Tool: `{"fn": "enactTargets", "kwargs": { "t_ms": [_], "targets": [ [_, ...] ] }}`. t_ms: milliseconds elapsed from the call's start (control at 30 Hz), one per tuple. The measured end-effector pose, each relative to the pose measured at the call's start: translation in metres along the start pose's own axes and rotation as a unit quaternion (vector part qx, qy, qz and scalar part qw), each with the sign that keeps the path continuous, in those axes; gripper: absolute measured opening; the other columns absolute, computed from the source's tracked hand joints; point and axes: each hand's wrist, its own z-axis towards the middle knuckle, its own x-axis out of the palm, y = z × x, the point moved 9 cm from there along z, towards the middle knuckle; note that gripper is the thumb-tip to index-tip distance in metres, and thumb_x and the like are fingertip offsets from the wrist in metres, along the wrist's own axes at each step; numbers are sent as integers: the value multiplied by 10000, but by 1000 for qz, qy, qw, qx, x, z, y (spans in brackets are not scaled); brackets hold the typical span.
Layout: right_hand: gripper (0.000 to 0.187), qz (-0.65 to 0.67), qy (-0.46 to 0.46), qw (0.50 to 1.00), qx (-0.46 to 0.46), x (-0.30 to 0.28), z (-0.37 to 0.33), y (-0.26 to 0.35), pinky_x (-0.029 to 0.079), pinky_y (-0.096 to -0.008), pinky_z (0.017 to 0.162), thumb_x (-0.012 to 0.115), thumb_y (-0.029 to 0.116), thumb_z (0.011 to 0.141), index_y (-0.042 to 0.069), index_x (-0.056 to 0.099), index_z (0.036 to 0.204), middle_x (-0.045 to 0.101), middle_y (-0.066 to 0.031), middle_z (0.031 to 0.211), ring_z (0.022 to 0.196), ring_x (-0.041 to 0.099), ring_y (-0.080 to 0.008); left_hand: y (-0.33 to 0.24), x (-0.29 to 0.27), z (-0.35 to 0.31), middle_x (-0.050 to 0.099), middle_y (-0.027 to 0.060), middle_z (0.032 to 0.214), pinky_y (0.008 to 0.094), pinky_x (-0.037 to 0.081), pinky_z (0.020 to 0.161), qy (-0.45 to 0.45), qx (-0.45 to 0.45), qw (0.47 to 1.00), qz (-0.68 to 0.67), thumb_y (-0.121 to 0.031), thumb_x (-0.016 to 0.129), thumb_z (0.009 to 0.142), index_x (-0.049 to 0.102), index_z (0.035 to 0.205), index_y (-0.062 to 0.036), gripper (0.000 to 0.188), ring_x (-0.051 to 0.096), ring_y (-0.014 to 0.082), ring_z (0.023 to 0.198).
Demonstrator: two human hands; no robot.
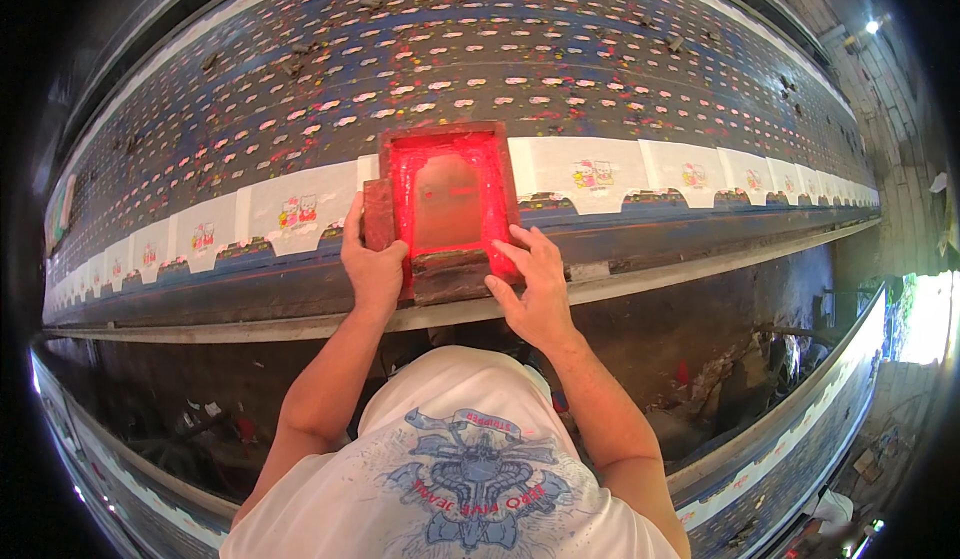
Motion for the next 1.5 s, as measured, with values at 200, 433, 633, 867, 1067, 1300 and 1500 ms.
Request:
{"fn": "enactTargets", "kwargs": {
  "t_ms": [200, 433, 633, 867, 1067, 1300, 1500],
  "targets": [
    [489, 166, 23, 984, 61, -34, -13, -66, 416, -517, 1306, 854, 158, 999, 46, 755, 1464, 677, -192, 1597, 1529, 573, -402, -21, 61, -12, 618, 188, 1635, 384, 490, 1258, 9, 53, 998, 15, 149, 732, 801, 487, 1716, 22, 956, 618, 263, 1493],
    [502, 148, 9, 988, 52, -117, -20, -144, 391, -538, 1327, 863, 151, 980, 70, 763, 1465, 711, -175, 1568, 1549, 545, -416, -13, 174, -38, 610, 183, 1632, 385, 486, 1263, 7, 65, 997, 44, 160, 720, 804, 474, 1720, 24, 958, 618, 265, 1487],
    [504, 154, 23, 987, 38, -167, -32, -193, 387, -557, 1325, 854, 138, 968, 69, 765, 1460, 706, -172, 1571, 1548, 541, -443, 6, 236, -65, 613, 196, 1635, 387, 506, 1247, 13, 4, 1000, -23, 185, 713, 792, 436, 1733, 57, 989, 630, 265, 1479],
    [496, 167, 53, 984, 21, -189, -36, -212, 401, -563, 1314, 853, 120, 962, 73, 770, 1449, 700, -173, 1574, 1552, 540, -452, 4, 254, -78, 635, 173, 1624, 375, 523, 1222, -2, -24, 1000, 1, 175, 704, 768, 438, 1748, 33, 1025, 653, 254, 1452],
    [471, 54, 15, 995, -84, -194, -33, -185, 455, -575, 1246, 872, 113, 931, 70, 772, 1389, 689, -184, 1539, 1527, 563, -453, 9, 254, -78, 640, 177, 1622, 373, 535, 1207, 2, -34, 999, -23, 190, 703, 775, 433, 1747, 38, 1020, 664, 253, 1441],
    [554, -72, 166, 964, -194, -154, -13, -131, 493, -558, 1199, 919, 210, 891, 66, 759, 1401, 649, -183, 1557, 1478, 594, -420, 13, 255, -78, 652, 184, 1596, 370, 545, 1195, 5, -24, 1000, -14, 178, 718, 804, 450, 1731, 46, 974, 670, 235, 1416],
    [486, -127, 219, 939, -232, -148, 9, -130, 569, -511, 1078, 769, 53, 922, 58, 750, 1407, 759, -163, 1304, 1231, 720, -382, 12, 259, -76, 662, 179, 1577, 368, 540, 1205, 4, -31, 999, -23, 166, 727, 806, 465, 1720, 45, 958, 673, 243, 1421]
  ]
}}
